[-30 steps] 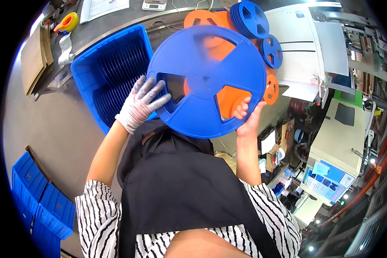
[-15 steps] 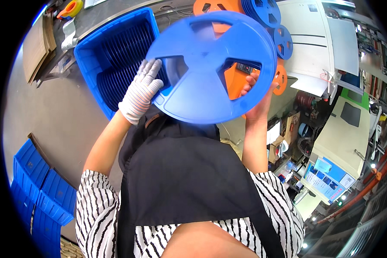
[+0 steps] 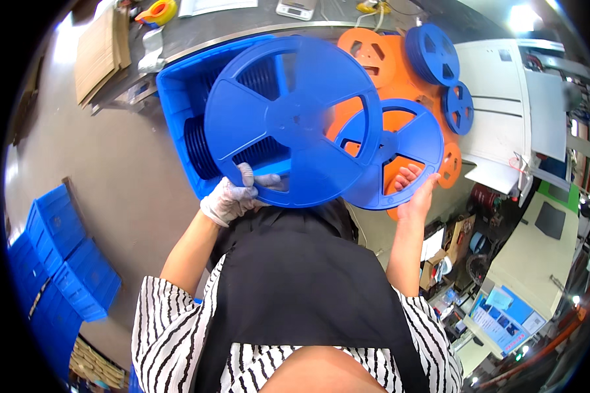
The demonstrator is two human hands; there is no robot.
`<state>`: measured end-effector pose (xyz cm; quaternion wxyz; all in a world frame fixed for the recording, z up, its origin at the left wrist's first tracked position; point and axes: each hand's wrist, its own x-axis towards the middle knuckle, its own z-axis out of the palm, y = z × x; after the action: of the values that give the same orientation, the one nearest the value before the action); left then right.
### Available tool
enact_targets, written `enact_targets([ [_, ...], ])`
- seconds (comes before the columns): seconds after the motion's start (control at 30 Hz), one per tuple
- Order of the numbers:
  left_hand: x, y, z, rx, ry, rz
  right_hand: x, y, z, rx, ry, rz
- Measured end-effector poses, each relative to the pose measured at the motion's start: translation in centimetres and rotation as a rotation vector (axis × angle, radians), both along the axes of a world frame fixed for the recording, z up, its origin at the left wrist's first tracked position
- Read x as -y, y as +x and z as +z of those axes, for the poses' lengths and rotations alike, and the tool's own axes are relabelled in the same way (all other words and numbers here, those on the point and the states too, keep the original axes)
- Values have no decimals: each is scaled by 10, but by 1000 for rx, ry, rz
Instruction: The person repeatedly picks up blue plastic spools from a blue crate and stacks them onto a pile on the table. The person wears white gloves and handles the spools one by one, placing them carefully on top of the existing stack.
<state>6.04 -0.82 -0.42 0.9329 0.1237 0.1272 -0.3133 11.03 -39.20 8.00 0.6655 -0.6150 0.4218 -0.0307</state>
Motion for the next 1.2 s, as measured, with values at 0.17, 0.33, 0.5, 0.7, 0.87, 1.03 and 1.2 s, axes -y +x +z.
enact_targets([
  [0.17, -7, -6, -5, -79, 63, 63, -2, 1, -8, 30, 7, 60],
  [0.33, -31, -22, -50, -306, 397, 255, -20, -2, 1, 17, -196, 135],
  [0.5, -65, -29, -147, -471, 1060, 368, -18, -7, 3, -31, -100, 130],
  [0.7, -102, 5, -180, -492, 1337, 107, -15, -11, 3, -36, -107, 76],
  [0.87, -103, 35, -223, -545, 1354, 97, -23, -16, 4, -65, -166, 29],
  [1.03, -97, 51, -227, -582, 1398, -63, -8, -31, -12, 24, -320, 53],
  [1.2, -78, 73, -185, -507, 1693, -557, -4, -39, -13, 198, -257, -5],
])
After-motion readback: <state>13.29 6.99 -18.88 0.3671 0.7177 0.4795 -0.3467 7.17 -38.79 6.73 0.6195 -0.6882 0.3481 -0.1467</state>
